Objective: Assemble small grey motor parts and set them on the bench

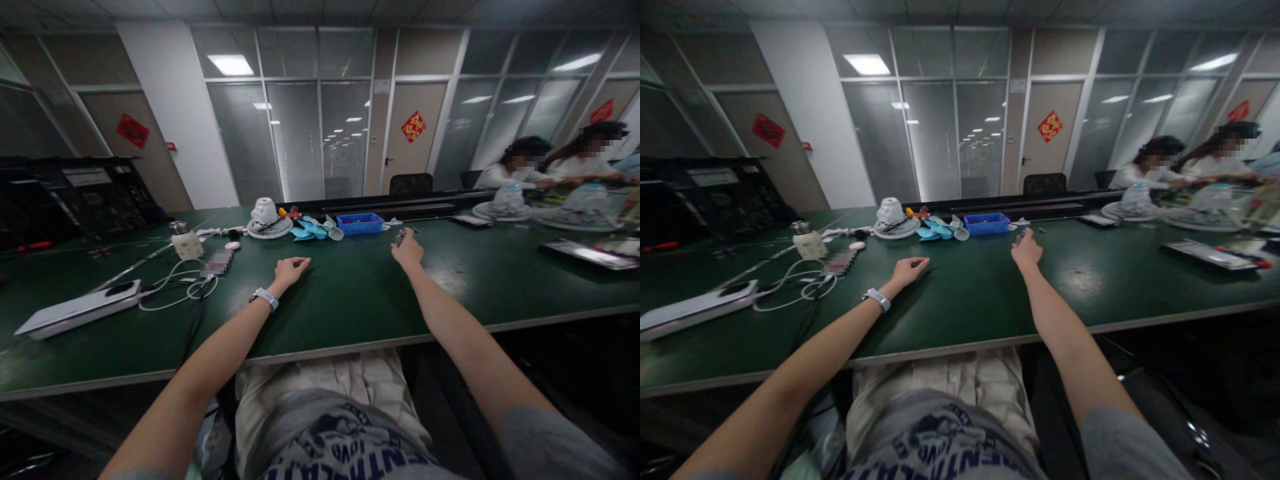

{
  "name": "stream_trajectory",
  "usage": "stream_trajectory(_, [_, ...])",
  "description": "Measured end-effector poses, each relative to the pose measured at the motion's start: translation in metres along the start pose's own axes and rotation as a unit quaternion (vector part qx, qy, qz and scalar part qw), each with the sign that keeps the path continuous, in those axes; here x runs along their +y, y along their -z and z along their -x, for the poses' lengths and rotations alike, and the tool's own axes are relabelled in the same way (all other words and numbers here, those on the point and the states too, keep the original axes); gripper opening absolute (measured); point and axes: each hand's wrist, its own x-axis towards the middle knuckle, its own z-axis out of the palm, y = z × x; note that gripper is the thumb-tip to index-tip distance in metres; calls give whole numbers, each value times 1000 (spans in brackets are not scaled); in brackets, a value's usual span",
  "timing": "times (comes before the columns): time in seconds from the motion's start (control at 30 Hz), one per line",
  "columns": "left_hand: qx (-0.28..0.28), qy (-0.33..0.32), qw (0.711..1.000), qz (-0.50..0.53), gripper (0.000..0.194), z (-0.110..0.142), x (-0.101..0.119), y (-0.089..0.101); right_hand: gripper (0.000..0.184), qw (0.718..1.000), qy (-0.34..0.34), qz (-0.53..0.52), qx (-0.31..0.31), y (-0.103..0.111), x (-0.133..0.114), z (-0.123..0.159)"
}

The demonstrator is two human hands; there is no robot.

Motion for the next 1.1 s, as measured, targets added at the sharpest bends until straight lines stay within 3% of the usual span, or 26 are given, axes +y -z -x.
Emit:
stream_trajectory(0.1, [0,-6,999,-40,31,-2,-1,-2,67,996,-76,-1,-36,-4,16,-7])
stream_trajectory(0.17, [2,-3,998,-59,35,-3,-1,-2,70,995,-84,-7,-45,-5,15,-6])
stream_trajectory(0.23, [5,1,997,-73,40,-4,-1,-2,76,997,-72,3,-14,-5,7,-2])
stream_trajectory(0.33, [17,17,996,-80,48,-4,0,-2,80,996,8,10,88,-2,-15,13])
stream_trajectory(0.4, [25,30,996,-78,52,-5,0,-2,71,986,124,-19,107,-3,-36,30])
stream_trajectory(0.47, [30,38,996,-72,54,-6,-1,-2,58,963,260,-67,41,-9,-60,55])
stream_trajectory(0.57, [33,40,996,-66,53,-7,-3,-3,49,893,412,-109,-145,-27,-97,98])
stream_trajectory(0.67, [31,33,997,-60,52,-6,-2,-4,46,844,465,-99,-249,-43,-123,130])
stream_trajectory(0.77, [33,35,997,-66,51,-5,0,-5,40,831,482,-96,-263,-49,-130,139])
stream_trajectory(0.9, [37,36,996,-79,50,-5,1,-6,28,834,487,-116,-232,-46,-126,131])
stream_trajectory(1.0, [33,39,996,-74,51,-6,-1,-5,25,866,445,-110,-200,-36,-122,116])
stream_trajectory(1.1, [22,37,997,-70,51,-8,-4,-5,27,906,397,-88,-119,-18,-107,88])
